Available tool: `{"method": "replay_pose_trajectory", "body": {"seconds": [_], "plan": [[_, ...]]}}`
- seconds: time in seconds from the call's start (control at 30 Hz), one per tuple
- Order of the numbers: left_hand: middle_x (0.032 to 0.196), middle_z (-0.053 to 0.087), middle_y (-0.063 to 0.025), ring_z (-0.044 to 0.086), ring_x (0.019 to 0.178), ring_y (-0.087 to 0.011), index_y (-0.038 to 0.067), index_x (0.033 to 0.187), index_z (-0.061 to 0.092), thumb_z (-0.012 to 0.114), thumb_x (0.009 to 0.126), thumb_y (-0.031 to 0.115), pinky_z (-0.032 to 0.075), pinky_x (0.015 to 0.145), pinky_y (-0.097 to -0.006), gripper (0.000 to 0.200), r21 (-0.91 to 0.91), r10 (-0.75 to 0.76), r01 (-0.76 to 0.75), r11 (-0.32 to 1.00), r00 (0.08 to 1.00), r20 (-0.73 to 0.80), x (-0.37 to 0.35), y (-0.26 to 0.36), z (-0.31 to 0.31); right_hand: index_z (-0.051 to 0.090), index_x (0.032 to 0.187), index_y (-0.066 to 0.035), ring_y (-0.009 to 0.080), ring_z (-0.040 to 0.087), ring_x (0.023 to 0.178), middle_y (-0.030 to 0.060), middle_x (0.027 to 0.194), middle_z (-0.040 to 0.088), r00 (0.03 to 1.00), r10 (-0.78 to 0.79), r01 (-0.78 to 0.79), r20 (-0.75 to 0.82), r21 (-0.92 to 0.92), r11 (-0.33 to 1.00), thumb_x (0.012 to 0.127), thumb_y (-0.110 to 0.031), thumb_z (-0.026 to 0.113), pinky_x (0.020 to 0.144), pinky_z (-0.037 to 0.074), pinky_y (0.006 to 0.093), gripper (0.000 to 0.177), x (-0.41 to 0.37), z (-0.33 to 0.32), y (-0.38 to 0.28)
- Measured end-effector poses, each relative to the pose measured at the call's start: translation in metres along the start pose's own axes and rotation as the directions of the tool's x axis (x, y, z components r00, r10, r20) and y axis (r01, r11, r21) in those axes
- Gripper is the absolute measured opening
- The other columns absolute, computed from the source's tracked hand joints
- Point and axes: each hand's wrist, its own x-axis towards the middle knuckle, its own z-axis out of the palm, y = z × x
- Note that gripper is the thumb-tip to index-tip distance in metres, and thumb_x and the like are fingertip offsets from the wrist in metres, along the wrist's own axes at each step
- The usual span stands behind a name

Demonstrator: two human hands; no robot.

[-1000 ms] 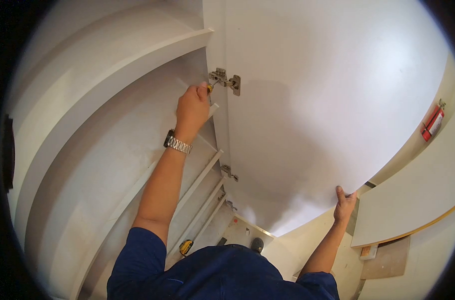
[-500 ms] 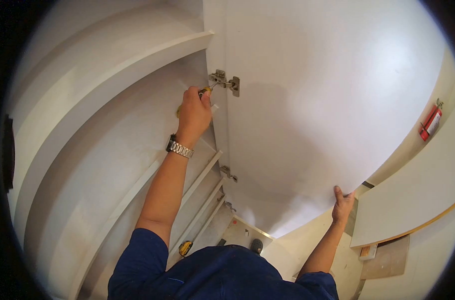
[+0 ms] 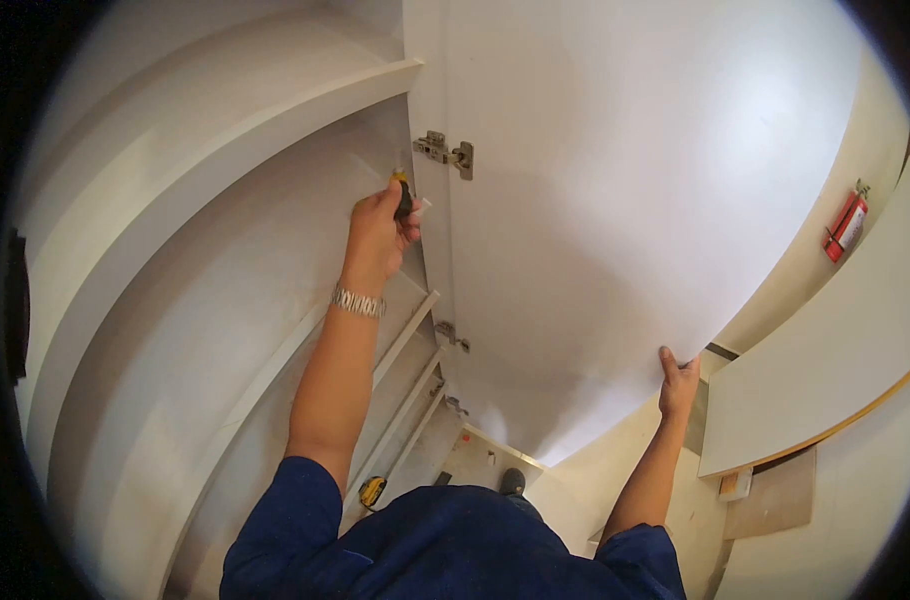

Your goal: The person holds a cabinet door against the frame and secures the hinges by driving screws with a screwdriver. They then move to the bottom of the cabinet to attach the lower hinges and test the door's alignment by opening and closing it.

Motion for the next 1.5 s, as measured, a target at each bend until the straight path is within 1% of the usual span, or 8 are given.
{"method": "replay_pose_trajectory", "body": {"seconds": [0.2,0.37,0.63,0.73,1.03,1.17,1.33,1.5], "plan": [[0.091,0.057,-0.0039,0.056,0.079,-0.0133,0.008,0.100,0.049,0.052,0.091,0.013,0.049,0.066,-0.0296,0.010,0.046,-0.171,0.169,0.984,0.863,0.475,-0.097,-0.085,-0.058,0.040,0.127,-0.001,0.0215,0.052,0.105,0.0121,0.116,0.054,1.000,-0.012,0.013,0.017,-0.046,0.999,0.084,-0.014,0.066,0.093,0.040,0.0340,0.052,-0.013,-0.002,-0.004],[0.059,0.053,-0.0021,0.049,0.054,-0.0107,0.008,0.068,0.055,0.064,0.078,0.019,0.041,0.052,-0.0280,0.018,0.740,-0.572,0.337,0.582,0.816,0.079,-0.207,-0.209,-0.140,0.042,0.126,-0.001,0.0219,0.052,0.105,0.0114,0.115,0.055,0.999,-0.027,0.029,0.038,-0.050,0.998,0.084,-0.013,0.066,0.093,0.040,0.0336,0.049,-0.022,0.000,-0.011],[0.067,0.059,-0.0043,0.052,0.057,-0.0116,0.001,0.073,0.062,0.067,0.084,0.028,0.044,0.055,-0.0275,0.029,0.309,-0.678,0.753,0.580,0.657,-0.330,-0.344,-0.313,-0.171,0.046,0.122,-0.001,0.0186,0.052,0.103,0.0085,0.113,0.056,0.988,0.021,-0.011,0.156,-0.063,0.998,0.085,-0.011,0.065,0.091,0.040,0.0316,0.043,-0.024,-0.022,-0.011],[0.071,0.060,-0.0045,0.053,0.062,-0.0112,0.000,0.085,0.064,0.064,0.084,0.019,0.043,0.057,-0.0257,0.019,0.554,-0.549,0.505,0.662,0.830,-0.099,-0.340,-0.310,-0.113,0.048,0.118,-0.001,0.0160,0.052,0.100,0.0071,0.109,0.057,0.978,0.066,-0.047,0.200,-0.098,0.994,0.086,-0.010,0.063,0.089,0.040,0.0299,0.037,-0.028,-0.029,-0.017],[0.081,0.063,-0.0033,0.060,0.073,-0.0133,-0.001,0.093,0.064,0.061,0.080,0.004,0.048,0.069,-0.0260,0.014,0.345,-0.360,0.325,0.881,0.932,0.043,-0.315,-0.266,0.023,0.054,0.102,-0.003,0.0130,0.053,0.087,0.0043,0.095,0.058,0.896,0.132,-0.141,0.423,-0.012,0.990,0.083,-0.004,0.062,0.079,0.043,0.0284,0.021,-0.064,-0.051,-0.028],[0.092,0.062,-0.0091,0.061,0.080,-0.0158,-0.001,0.096,0.064,0.060,0.082,0.002,0.048,0.074,-0.0282,0.015,0.363,-0.190,0.143,0.921,0.977,0.096,-0.328,-0.228,0.052,0.054,0.102,-0.001,0.0257,0.056,0.085,0.0144,0.098,0.056,0.814,-0.075,0.151,0.577,-0.085,0.985,0.077,-0.005,0.066,0.076,0.045,0.0311,0.028,-0.081,-0.057,-0.024],[0.096,0.061,-0.0122,0.061,0.082,-0.0200,0.000,0.098,0.062,0.064,0.080,0.004,0.049,0.074,-0.0307,0.018,0.415,0.111,-0.177,0.893,0.978,0.177,-0.348,-0.180,0.078,0.051,0.112,0.000,0.0333,0.056,0.094,0.0179,0.106,0.056,0.660,-0.255,0.225,0.707,0.137,0.965,0.076,-0.007,0.067,0.084,0.045,0.0359,0.040,-0.105,-0.046,-0.041],[0.096,0.061,-0.0117,0.059,0.086,-0.0196,-0.001,0.111,0.056,0.066,0.085,0.020,0.048,0.072,-0.0291,0.035,0.413,0.406,-0.383,0.826,0.913,0.034,-0.376,-0.160,0.065,0.039,0.132,-0.002,0.0395,0.044,0.119,0.0230,0.134,0.038,0.278,-0.318,0.100,0.906,0.302,0.948,0.077,-0.012,0.068,0.096,0.040,0.0408,0.063,-0.128,-0.028,-0.042]]}}
